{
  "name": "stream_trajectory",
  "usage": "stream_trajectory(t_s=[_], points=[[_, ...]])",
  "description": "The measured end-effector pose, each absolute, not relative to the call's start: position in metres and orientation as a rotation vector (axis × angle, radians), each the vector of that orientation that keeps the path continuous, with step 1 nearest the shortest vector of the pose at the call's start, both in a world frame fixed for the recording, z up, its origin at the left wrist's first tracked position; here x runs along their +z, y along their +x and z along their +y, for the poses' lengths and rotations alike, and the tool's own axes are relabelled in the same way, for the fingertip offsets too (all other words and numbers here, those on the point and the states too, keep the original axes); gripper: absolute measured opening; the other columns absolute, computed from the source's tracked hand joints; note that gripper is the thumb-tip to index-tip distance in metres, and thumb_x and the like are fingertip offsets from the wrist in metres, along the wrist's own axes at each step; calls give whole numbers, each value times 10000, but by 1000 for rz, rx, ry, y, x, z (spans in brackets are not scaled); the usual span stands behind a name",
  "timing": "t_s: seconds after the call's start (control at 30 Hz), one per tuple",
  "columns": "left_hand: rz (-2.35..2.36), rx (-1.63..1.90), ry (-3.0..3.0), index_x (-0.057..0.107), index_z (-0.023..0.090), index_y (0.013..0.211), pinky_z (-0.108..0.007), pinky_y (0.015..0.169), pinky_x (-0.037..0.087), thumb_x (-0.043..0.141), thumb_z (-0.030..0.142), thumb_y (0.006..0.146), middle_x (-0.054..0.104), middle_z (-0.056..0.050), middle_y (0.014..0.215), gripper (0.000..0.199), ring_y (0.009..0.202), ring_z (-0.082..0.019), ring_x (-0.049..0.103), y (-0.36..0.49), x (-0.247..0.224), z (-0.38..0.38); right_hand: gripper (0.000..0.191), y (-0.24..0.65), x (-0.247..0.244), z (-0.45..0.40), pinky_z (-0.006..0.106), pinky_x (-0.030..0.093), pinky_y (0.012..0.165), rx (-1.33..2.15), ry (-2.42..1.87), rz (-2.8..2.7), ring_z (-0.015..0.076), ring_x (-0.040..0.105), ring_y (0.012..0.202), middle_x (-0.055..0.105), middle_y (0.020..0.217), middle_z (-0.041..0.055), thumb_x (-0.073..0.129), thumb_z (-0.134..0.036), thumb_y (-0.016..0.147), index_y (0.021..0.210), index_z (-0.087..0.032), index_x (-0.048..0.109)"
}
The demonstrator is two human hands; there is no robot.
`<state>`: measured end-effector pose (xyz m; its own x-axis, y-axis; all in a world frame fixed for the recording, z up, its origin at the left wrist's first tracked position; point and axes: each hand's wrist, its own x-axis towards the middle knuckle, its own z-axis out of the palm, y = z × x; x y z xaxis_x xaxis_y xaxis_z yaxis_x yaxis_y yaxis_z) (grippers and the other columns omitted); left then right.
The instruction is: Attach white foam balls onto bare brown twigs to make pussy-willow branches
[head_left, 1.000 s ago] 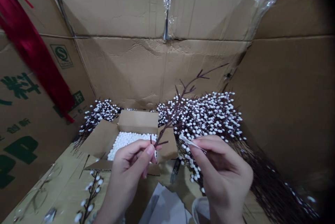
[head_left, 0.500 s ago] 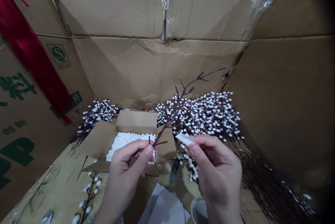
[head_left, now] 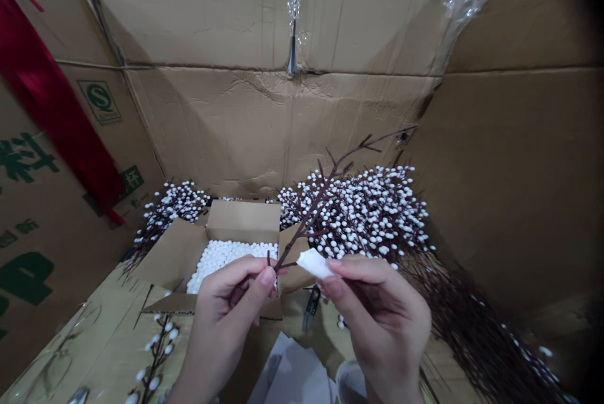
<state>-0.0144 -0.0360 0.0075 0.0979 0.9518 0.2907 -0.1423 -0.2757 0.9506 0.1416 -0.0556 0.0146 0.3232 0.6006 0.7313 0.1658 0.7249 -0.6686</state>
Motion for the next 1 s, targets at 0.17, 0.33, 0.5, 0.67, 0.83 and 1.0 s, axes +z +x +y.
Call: stream_trajectory(t_s=[0.17, 0.33, 0.5, 0.67, 0.83, 1.0], points=[[889, 1409, 1356, 724, 211, 688, -100, 403, 345, 675, 342, 851, 586, 39, 579, 215, 459, -51, 417, -16, 8, -37, 270, 145, 13, -53, 151, 565, 512, 351, -787, -1198, 111, 703, 581, 755, 692, -23, 695, -19, 724, 820, -265, 751], [887, 1410, 1352, 727, 206, 700, -108, 405, 356, 683, 348, 845, 586, 38, 580, 207, 443, -48, 398, -16, 7, -37, 305, 142, 12, -55, 169, 573, 527, 377, -731, -1195, 120, 707, 604, 763, 728, -21, 706, -10, 718, 850, -280, 756], [888, 1402, 1346, 741, 213, 730, -106, 413, 361, 681, 347, 847, 597, 37, 584, 188, 453, -49, 428, -17, 8, -38, 350, 141, 15, -55, 179, 571, 587, 290, -734, -1323, 112, 693, 654, 762, 753, -26, 689, 22, 726, 898, -277, 752], [927, 1438, 1335, 739, 205, 715, -119, 426, 369, 672, 325, 852, 601, 32, 590, 194, 452, -50, 443, -19, 11, -37, 364, 146, 15, -55, 195, 571, 598, 273, -717, -1308, 119, 685, 690, 757, 776, -22, 660, 24, 747, 926, -283, 741], [948, 1431, 1367, 732, 194, 703, -139, 418, 353, 663, 310, 850, 577, 29, 573, 200, 449, -60, 422, -17, 14, -37, 346, 146, 12, -55, 255, 590, 607, 309, -723, -1298, 157, 700, 707, 764, 795, -1, 681, -19, 762, 949, -303, 742], [944, 1402, 1411, 713, 202, 680, -147, 402, 318, 649, 319, 861, 538, 41, 548, 225, 445, -65, 382, -15, 14, -38, 244, 148, 4, -52, 208, 564, 536, 248, -772, -1035, 133, 699, 637, 752, 764, -8, 731, -87, 756, 892, -288, 753]])
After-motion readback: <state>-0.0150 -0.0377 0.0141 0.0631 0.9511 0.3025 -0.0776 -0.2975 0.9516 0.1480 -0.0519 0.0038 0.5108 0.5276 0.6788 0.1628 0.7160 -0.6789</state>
